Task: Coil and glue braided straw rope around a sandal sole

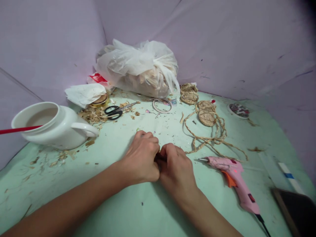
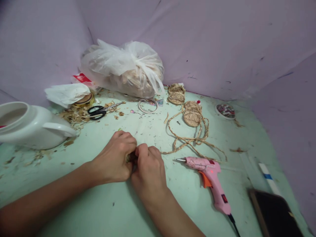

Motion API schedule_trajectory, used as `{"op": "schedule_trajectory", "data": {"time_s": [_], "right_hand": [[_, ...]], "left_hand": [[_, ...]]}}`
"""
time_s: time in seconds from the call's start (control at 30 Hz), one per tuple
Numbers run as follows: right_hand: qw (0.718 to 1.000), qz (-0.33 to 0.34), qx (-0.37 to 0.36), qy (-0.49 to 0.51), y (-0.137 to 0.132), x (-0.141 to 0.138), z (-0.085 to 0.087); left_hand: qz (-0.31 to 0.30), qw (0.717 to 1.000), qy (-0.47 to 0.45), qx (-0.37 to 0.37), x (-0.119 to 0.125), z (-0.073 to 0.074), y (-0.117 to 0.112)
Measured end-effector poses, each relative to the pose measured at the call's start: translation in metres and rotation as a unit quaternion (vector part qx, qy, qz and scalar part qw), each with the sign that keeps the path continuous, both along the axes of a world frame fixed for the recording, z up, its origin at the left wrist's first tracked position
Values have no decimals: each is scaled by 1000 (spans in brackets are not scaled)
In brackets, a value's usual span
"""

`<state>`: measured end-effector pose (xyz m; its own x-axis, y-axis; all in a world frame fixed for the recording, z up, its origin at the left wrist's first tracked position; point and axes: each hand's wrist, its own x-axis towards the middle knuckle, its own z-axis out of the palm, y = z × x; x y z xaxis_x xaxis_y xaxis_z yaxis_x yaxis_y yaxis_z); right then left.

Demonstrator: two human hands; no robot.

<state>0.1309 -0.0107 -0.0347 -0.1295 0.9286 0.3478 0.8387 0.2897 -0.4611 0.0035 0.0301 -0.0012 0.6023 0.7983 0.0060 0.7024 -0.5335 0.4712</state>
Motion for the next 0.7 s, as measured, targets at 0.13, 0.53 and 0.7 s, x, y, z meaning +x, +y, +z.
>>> {"op": "schedule_trajectory", "data": {"time_s": [0.13,0.53,0.7], "right_hand": [[1000,19,-23,-2,-1,1,3],[997,27,24,62,-9,39,25],[994,102,-9,40,-1,24,12]], "left_hand": [[14,999,33,16,1,0,-4],[17,995,88,38,1,5,-9],[8,996,76,40,-1,3,-6]]}}
